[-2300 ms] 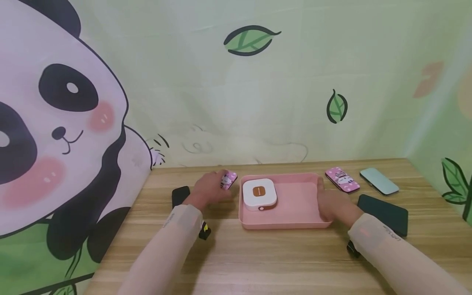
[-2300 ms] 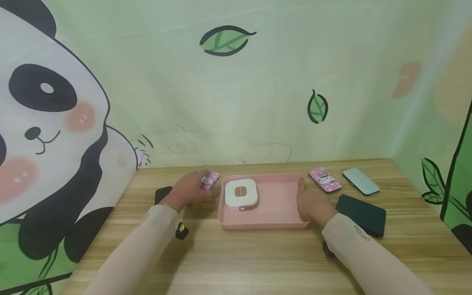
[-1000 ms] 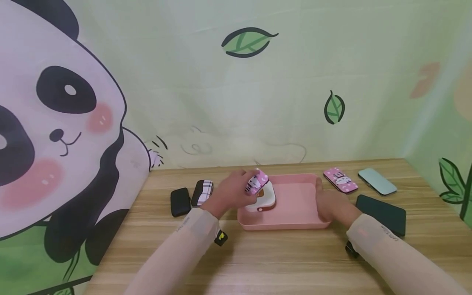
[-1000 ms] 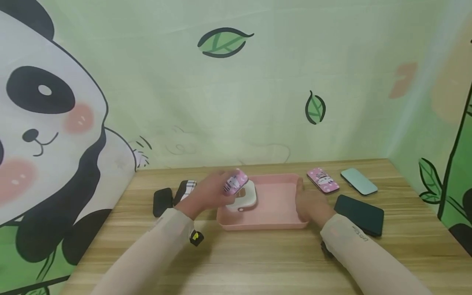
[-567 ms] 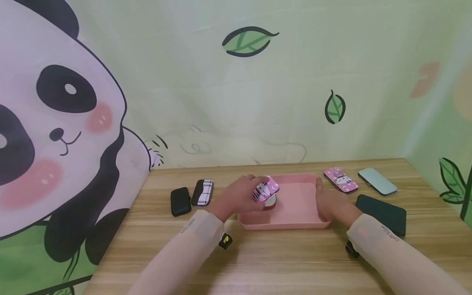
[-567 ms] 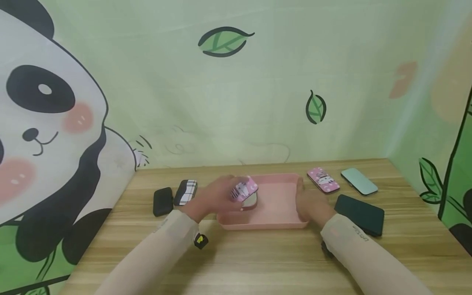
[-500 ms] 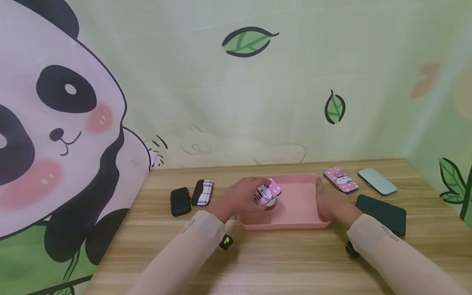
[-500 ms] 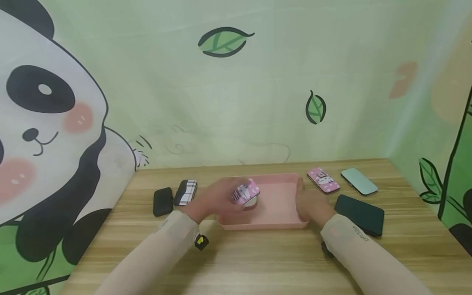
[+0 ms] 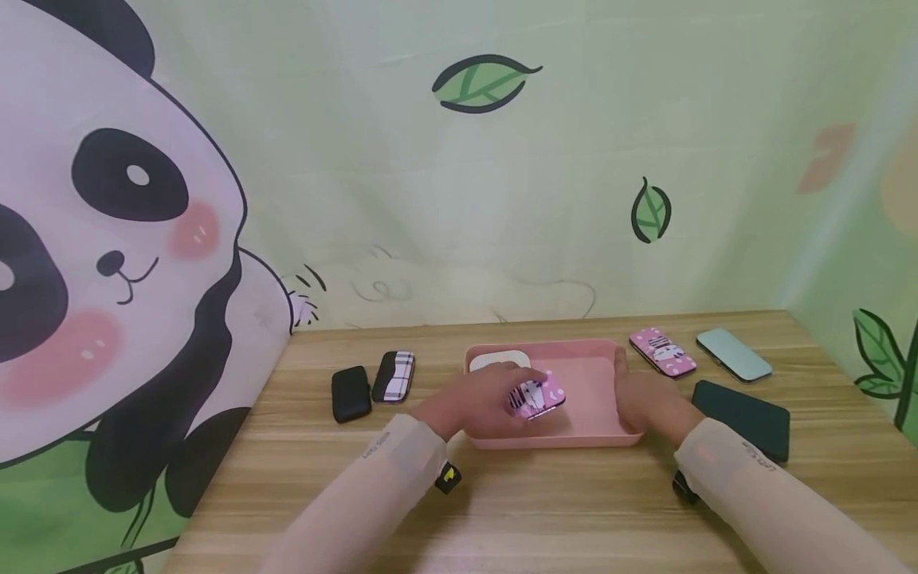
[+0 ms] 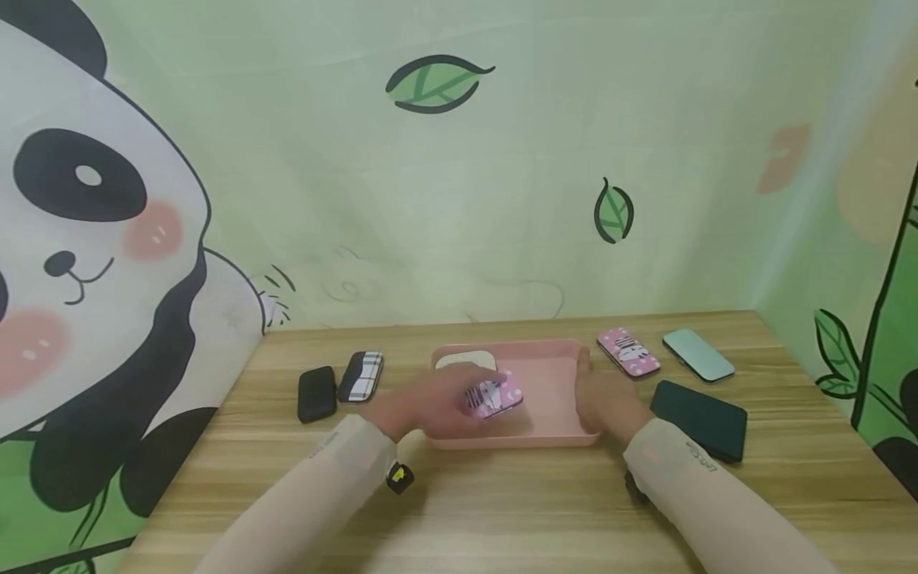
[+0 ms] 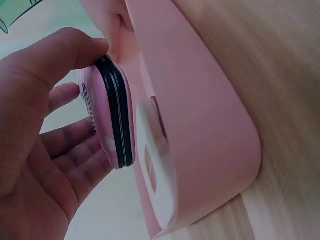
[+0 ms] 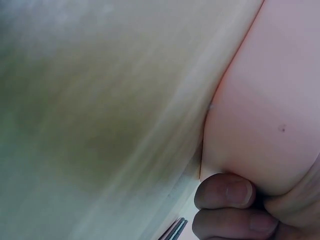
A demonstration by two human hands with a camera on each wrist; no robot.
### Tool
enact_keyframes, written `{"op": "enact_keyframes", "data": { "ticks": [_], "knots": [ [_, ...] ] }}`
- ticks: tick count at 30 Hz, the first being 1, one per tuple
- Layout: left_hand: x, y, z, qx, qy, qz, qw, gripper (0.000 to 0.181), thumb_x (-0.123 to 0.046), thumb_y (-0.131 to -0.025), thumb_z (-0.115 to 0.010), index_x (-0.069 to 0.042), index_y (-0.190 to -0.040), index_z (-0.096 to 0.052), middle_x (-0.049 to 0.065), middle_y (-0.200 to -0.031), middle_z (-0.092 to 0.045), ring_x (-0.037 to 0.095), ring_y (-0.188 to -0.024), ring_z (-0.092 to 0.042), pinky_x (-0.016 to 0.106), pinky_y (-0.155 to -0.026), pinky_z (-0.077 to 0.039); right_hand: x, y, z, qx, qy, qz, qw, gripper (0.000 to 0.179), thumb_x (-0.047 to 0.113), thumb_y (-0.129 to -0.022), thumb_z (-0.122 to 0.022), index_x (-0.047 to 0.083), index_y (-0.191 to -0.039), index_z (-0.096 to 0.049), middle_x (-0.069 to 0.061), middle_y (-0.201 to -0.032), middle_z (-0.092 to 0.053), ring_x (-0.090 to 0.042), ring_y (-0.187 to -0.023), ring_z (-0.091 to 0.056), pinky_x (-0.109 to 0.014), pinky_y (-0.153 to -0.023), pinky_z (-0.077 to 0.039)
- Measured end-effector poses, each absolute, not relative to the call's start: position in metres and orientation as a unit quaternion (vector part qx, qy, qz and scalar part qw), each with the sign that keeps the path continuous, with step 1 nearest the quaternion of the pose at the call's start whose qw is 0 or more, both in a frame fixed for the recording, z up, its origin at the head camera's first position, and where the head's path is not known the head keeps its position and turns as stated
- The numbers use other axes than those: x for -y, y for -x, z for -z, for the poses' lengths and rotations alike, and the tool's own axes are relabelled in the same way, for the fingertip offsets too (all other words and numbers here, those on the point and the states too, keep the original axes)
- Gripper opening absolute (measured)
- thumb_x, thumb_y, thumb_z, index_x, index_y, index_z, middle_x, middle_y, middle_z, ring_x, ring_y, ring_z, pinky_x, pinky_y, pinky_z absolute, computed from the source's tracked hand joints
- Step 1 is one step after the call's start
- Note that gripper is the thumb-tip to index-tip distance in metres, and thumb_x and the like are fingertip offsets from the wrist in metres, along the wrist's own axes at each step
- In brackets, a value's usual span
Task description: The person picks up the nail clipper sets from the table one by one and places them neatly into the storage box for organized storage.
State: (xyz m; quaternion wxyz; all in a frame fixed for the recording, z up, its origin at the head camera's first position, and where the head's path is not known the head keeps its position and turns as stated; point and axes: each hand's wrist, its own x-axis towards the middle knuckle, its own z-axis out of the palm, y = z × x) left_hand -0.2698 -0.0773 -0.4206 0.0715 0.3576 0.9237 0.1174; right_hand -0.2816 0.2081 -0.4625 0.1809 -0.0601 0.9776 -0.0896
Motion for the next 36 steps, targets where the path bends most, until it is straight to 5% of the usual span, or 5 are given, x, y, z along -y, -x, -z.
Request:
{"op": "enact_keyframes", "data": {
  "ticks": [14,22,36],
  "knots": [
    [0.068,0.27,0.432,-0.91,-0.387,-0.116,0.089,0.072,-0.04,-0.087,-0.074,-0.033,-0.151,-0.041,-0.005,-0.139,-0.057,0.008,-0.116,-0.053,0.026,-0.101,-0.044,-0.208,0.28,0.464,-0.976,0.06,0.096,0.185,0.086,0.019,-0.101,-0.048,-0.001,-0.156,0.015,-0.01,-0.066,-0.055,-0.021,-0.049,-0.049,-0.027,-0.047,-0.037],
    [0.069,0.271,0.433,-0.907,-0.39,-0.119,0.1,0.067,-0.036,-0.089,-0.072,-0.031,-0.15,-0.045,-0.007,-0.146,-0.053,0.011,-0.129,-0.05,0.028,-0.109,-0.04,-0.208,0.281,0.464,-0.976,0.063,0.09,0.185,0.087,0.023,-0.102,-0.048,-0.001,-0.156,0.016,-0.009,-0.066,-0.055,-0.021,-0.049,-0.05,-0.027,-0.047,-0.037],
    [0.083,0.285,0.439,-0.897,-0.419,-0.098,0.1,0.06,-0.032,-0.084,-0.076,-0.027,-0.141,-0.059,-0.006,-0.132,-0.066,0.011,-0.124,-0.055,0.031,-0.113,-0.036,-0.208,0.281,0.462,-0.977,0.068,0.092,0.181,0.086,0.018,-0.101,-0.048,-0.001,-0.156,0.015,-0.01,-0.067,-0.054,-0.02,-0.049,-0.047,-0.028,-0.047,-0.037]
  ]
}}
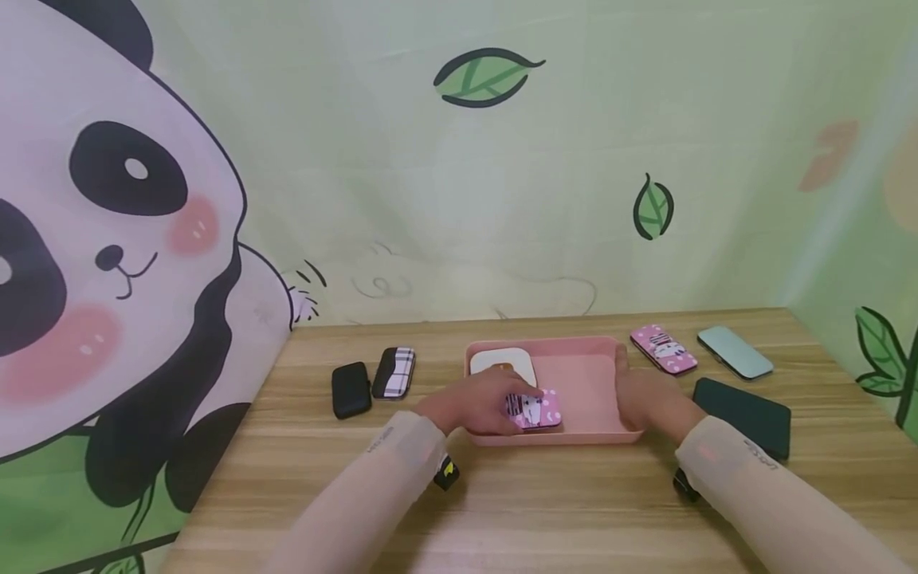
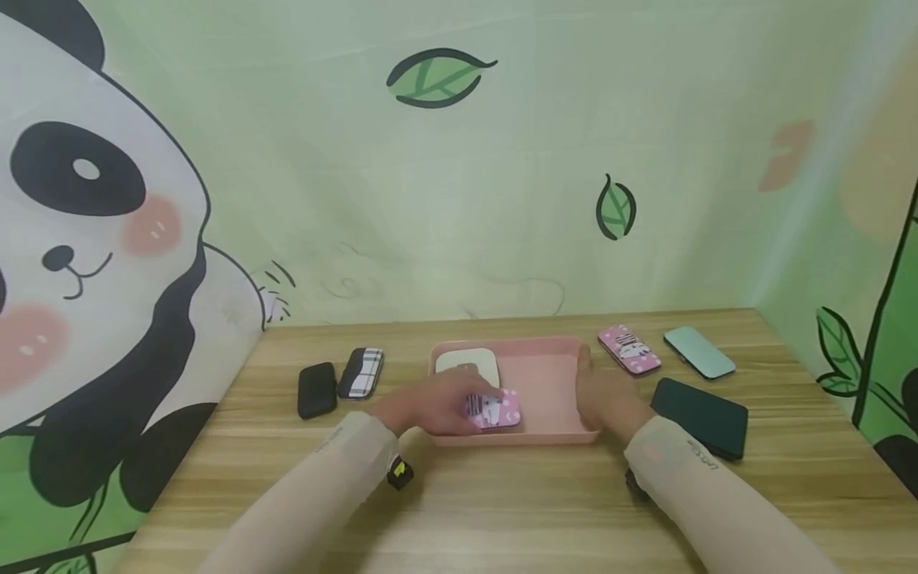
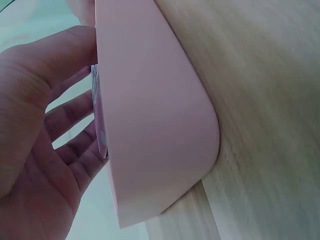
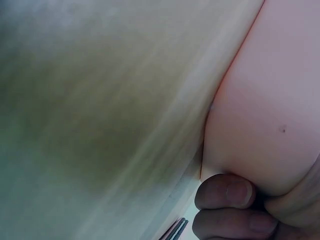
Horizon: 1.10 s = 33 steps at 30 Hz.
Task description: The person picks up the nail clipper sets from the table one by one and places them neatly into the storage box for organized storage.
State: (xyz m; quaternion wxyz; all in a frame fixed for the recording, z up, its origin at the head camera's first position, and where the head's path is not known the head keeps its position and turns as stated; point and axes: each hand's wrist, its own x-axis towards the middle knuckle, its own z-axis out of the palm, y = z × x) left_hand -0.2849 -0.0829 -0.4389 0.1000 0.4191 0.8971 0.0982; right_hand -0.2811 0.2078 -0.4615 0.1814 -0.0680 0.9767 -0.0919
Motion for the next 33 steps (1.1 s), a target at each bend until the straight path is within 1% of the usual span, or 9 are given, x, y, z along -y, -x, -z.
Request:
{"op": "enact_keyframes", "data": {
  "ticks": [4,9,12,14,16,19,23,28,33],
  "knots": [
    [0.087,0.286,0.439,-0.897,-0.416,-0.106,0.107,0.059,-0.032,-0.084,-0.076,-0.028,-0.141,-0.059,-0.006,-0.122,-0.067,0.01,-0.106,-0.055,0.026,-0.097,-0.044,-0.209,0.282,0.462,-0.978,0.072,0.088,0.175,0.086,0.019,-0.101,-0.047,-0.002,-0.156,0.016,-0.01,-0.066,-0.054,-0.02,-0.049,-0.047,-0.028,-0.047,-0.037],
    [0.094,0.29,0.443,-0.883,-0.438,-0.131,0.103,0.057,-0.029,-0.083,-0.073,-0.02,-0.139,-0.062,-0.005,-0.094,-0.067,0.008,-0.078,-0.048,0.021,-0.072,-0.041,-0.209,0.284,0.463,-0.977,0.068,0.095,0.179,0.086,0.019,-0.101,-0.046,0.0,-0.155,0.018,-0.009,-0.067,-0.055,-0.02,-0.049,-0.047,-0.029,-0.047,-0.037],
    [0.1,0.29,0.445,-0.879,-0.437,-0.155,0.109,0.056,-0.027,-0.082,-0.072,-0.017,-0.136,-0.064,-0.004,-0.091,-0.066,0.009,-0.072,-0.049,0.02,-0.065,-0.041,-0.209,0.285,0.465,-0.976,0.067,0.095,0.182,0.087,0.019,-0.1,-0.047,0.0,-0.155,0.019,-0.009,-0.067,-0.055,-0.02,-0.049,-0.048,-0.028,-0.047,-0.038],
    [0.103,0.289,0.446,-0.88,-0.429,-0.169,0.114,0.054,-0.027,-0.081,-0.072,-0.016,-0.133,-0.067,-0.004,-0.099,-0.068,0.008,-0.077,-0.052,0.02,-0.068,-0.043,-0.209,0.285,0.465,-0.977,0.067,0.094,0.181,0.088,0.019,-0.1,-0.048,0.0,-0.155,0.019,-0.009,-0.067,-0.055,-0.021,-0.049,-0.048,-0.028,-0.047,-0.038],
    [0.105,0.287,0.445,-0.882,-0.421,-0.176,0.118,0.051,-0.028,-0.081,-0.073,-0.017,-0.131,-0.069,-0.004,-0.112,-0.068,0.008,-0.086,-0.053,0.02,-0.074,-0.044,-0.209,0.285,0.465,-0.977,0.065,0.091,0.18,0.089,0.019,-0.1,-0.049,0.0,-0.155,0.018,-0.01,-0.067,-0.055,-0.021,-0.049,-0.049,-0.028,-0.047,-0.038],
    [0.107,0.283,0.445,-0.886,-0.408,-0.184,0.12,0.048,-0.031,-0.083,-0.074,-0.017,-0.128,-0.07,-0.003,-0.117,-0.064,0.01,-0.096,-0.052,0.021,-0.08,-0.045,-0.209,0.285,0.464,-0.978,0.065,0.088,0.18,0.089,0.019,-0.1,-0.049,0.0,-0.155,0.018,-0.01,-0.067,-0.054,-0.021,-0.049,-0.048,-0.028,-0.047,-0.037],
    [0.107,0.28,0.445,-0.889,-0.405,-0.182,0.115,0.046,-0.036,-0.084,-0.076,-0.016,-0.126,-0.072,-0.001,-0.112,-0.061,0.011,-0.095,-0.051,0.023,-0.08,-0.045,-0.209,0.284,0.465,-0.978,0.063,0.085,0.182,0.089,0.017,-0.099,-0.048,-0.001,-0.155,0.018,-0.009,-0.066,-0.055,-0.02,-0.049,-0.048,-0.028,-0.047,-0.037],
    [0.107,0.276,0.446,-0.89,-0.403,-0.178,0.12,0.041,-0.038,-0.086,-0.074,-0.016,-0.122,-0.074,-0.002,-0.117,-0.066,0.01,-0.095,-0.054,0.023,-0.084,-0.045,-0.209,0.283,0.464,-0.977,0.069,0.085,0.182,0.087,0.015,-0.098,-0.048,-0.002,-0.156,0.016,-0.009,-0.066,-0.054,-0.02,-0.048,-0.047,-0.027,-0.047,-0.037],
    [0.109,0.275,0.448,-0.888,-0.411,-0.173,0.11,0.038,-0.037,-0.09,-0.072,-0.015,-0.121,-0.074,-0.002,-0.12,-0.068,0.009,-0.104,-0.057,0.025,-0.094,-0.047,-0.209,0.282,0.463,-0.979,0.078,0.08,0.171,0.086,0.015,-0.098,-0.048,-0.004,-0.156,0.012,-0.008,-0.065,-0.054,-0.02,-0.048,-0.046,-0.028,-0.046,-0.035]
  ]
}}
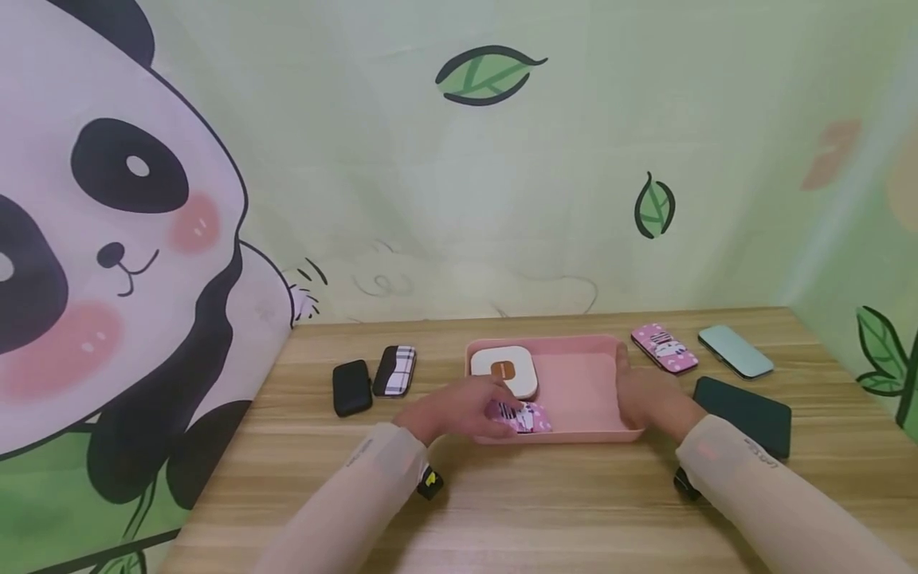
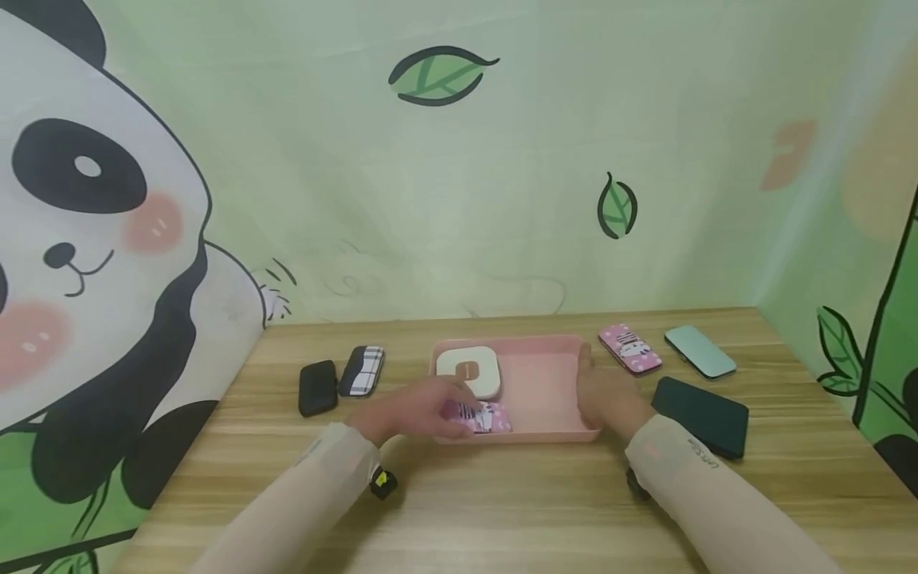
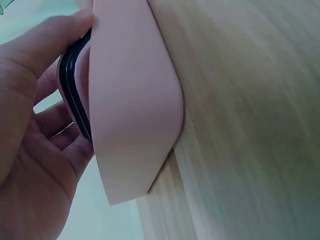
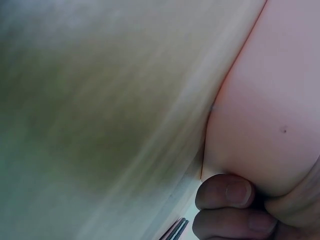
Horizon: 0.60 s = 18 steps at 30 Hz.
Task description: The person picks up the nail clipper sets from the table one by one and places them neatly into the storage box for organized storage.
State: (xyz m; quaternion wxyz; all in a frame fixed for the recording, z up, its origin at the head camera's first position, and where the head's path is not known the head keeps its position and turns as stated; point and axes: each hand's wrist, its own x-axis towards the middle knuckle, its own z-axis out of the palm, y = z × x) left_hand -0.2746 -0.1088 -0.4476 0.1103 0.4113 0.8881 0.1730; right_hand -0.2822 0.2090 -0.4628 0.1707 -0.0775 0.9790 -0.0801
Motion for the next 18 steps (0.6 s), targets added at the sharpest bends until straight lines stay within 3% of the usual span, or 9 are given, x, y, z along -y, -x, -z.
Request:
{"op": "enact_keyframes", "data": {
  "ticks": [10,18],
  "knots": [
    [0.1126,0.2714,0.4521,-0.891,-0.408,-0.166,0.11,0.036,-0.035,-0.093,-0.071,-0.022,-0.127,-0.07,-0.004,-0.131,-0.063,0.014,-0.125,-0.053,0.034,-0.11,-0.04,-0.2094,0.2829,0.4629,-0.978,0.072,0.086,0.177,0.087,0.015,-0.098,-0.048,-0.003,-0.156,0.015,-0.009,-0.066,-0.054,-0.019,-0.048,-0.045,-0.027,-0.046,-0.034],
    [0.1183,0.269,0.4571,-0.892,-0.413,-0.154,0.103,0.036,-0.029,-0.098,-0.063,-0.024,-0.134,-0.066,-0.001,-0.136,-0.058,0.017,-0.127,-0.05,0.036,-0.112,-0.037,-0.2092,0.2833,0.4646,-0.978,0.073,0.087,0.175,0.088,0.016,-0.098,-0.049,-0.003,-0.156,0.014,-0.009,-0.066,-0.054,-0.02,-0.048,-0.046,-0.027,-0.046,-0.035]
  ]
}}
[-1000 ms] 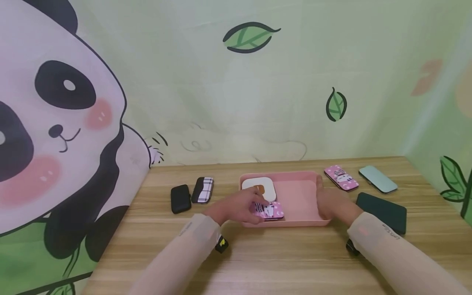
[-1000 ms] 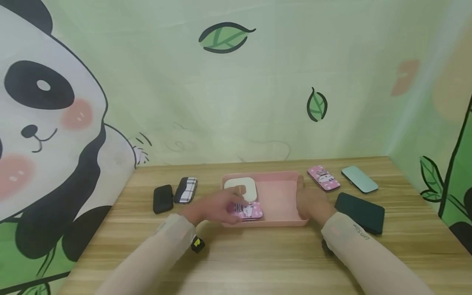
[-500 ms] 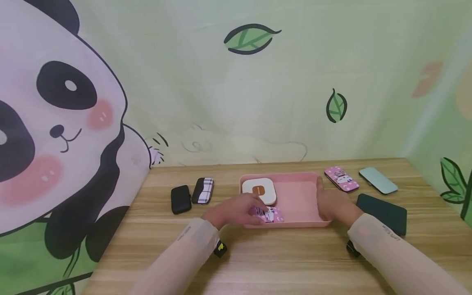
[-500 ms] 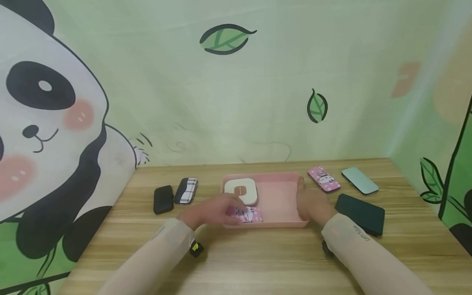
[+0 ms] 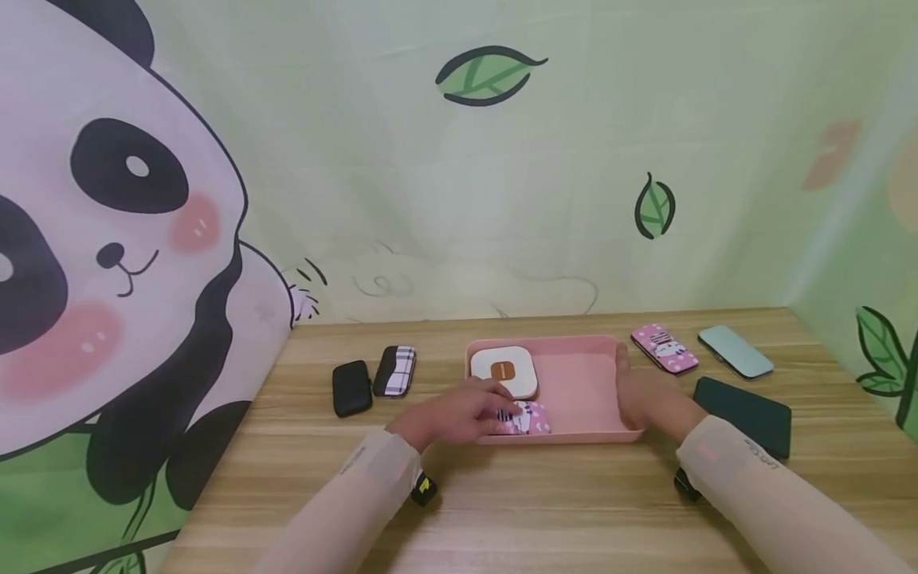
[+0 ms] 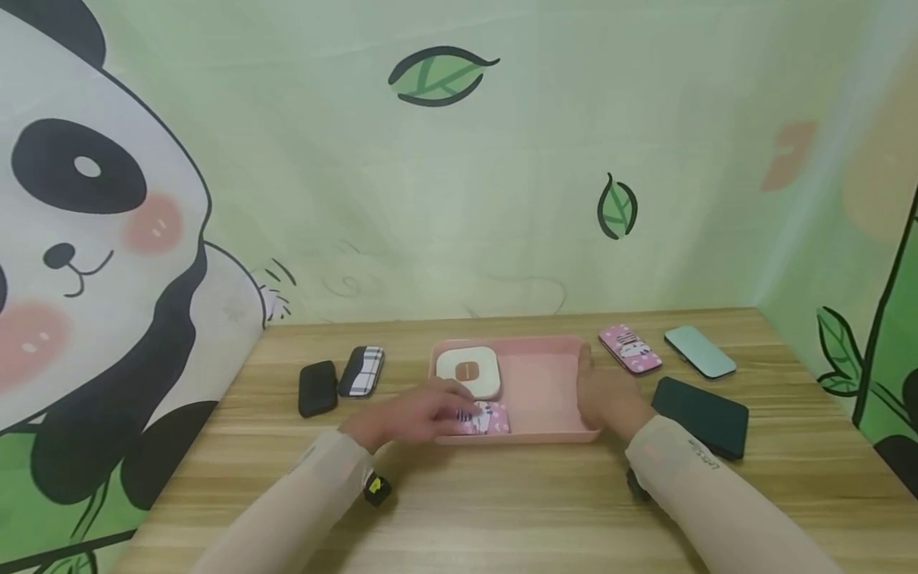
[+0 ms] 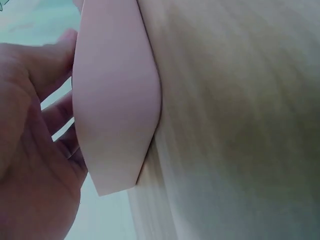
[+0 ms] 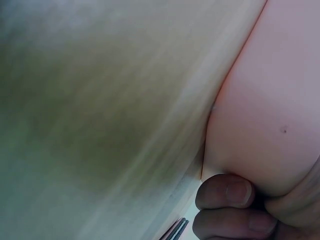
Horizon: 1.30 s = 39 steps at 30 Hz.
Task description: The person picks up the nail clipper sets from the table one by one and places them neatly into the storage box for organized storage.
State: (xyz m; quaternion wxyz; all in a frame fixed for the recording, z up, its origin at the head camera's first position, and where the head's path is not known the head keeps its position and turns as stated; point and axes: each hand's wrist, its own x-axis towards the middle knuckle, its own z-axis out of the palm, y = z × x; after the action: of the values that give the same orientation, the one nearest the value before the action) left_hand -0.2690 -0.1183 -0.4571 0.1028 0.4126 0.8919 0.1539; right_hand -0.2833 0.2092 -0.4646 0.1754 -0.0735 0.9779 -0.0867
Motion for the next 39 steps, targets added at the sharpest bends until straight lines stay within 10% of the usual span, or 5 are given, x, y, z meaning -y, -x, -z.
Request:
{"op": "enact_keyframes", "data": {
  "ticks": [39],
  "knots": [
    [0.114,0.26,0.454,-0.914,-0.387,-0.117,0.038,0.029,-0.03,-0.093,-0.071,-0.019,-0.12,-0.075,-0.001,-0.113,-0.066,0.012,-0.101,-0.058,0.026,-0.091,-0.049,-0.207,0.281,0.46,-0.978,0.072,0.075,0.179,0.086,0.013,-0.097,-0.048,-0.004,-0.156,0.012,-0.008,-0.064,-0.054,-0.019,-0.048,-0.046,-0.027,-0.046,-0.035]
  ]
}}
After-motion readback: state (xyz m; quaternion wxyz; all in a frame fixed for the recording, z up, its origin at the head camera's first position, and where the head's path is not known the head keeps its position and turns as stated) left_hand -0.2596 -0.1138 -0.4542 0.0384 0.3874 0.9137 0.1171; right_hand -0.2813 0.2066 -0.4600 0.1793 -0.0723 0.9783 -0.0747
